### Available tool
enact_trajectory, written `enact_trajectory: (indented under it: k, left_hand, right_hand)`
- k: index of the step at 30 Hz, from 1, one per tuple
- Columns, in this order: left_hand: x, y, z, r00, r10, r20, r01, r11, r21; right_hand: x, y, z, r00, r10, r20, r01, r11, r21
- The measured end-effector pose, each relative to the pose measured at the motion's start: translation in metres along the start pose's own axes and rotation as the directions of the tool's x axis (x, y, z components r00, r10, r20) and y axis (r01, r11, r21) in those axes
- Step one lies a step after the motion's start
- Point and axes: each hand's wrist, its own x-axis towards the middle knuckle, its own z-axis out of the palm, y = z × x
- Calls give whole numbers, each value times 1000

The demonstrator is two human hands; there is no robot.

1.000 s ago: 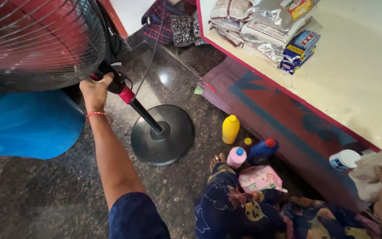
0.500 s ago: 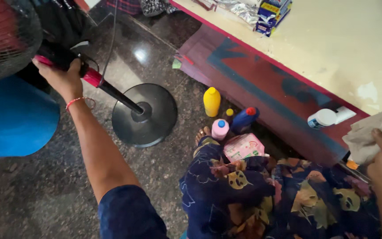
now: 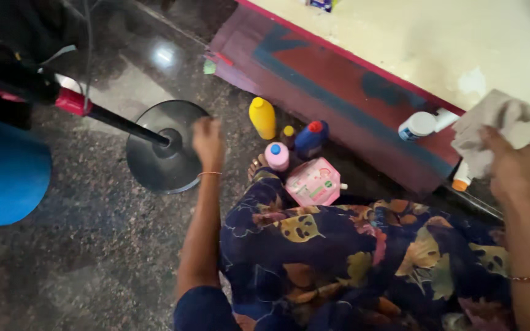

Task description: The person sits on the floor and wipes the exterior of two plastic bottles with a cloth. First, a white bottle with a pump is wiped thoroughly, then a pink bottle is wiped in the same manner.

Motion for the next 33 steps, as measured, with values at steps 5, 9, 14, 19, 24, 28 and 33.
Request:
enact_trajectory:
  k: [5,9,14,19,24,28,33]
  left_hand:
    - [-33,18,74,574,34,818,-502,804,319]
    - [-64,-12,106,387,13,922,-785,529,322]
    - [-52,-28,85,466,25,885,-607,736,299]
    - [-50,74,43,553,-112,825,-507,741,440]
    - [-61,235,17,603,51,796,-531,770,354]
    - [-73,346,13,527,280,803,-604,787,122]
    - [-99,431,41,432,443,785,-651,756,-68]
  right_hand:
    - [-23,-26,10,997,60,-39,-62,997,-55]
    - [-22,-47,2,996,50,-69,-57,993,-106]
    - [-26,-58,-10,994,13,-110,-26,993,-114]
    - [-23,-67,-18,975,37,-219,-36,999,12]
    - [-27,-72,-24,970,75,-232,-43,990,138]
    - [-31,-72,-34,967,82,-243,-22,971,240]
    - [-30,-58,-41,959,146,-244,-84,966,245]
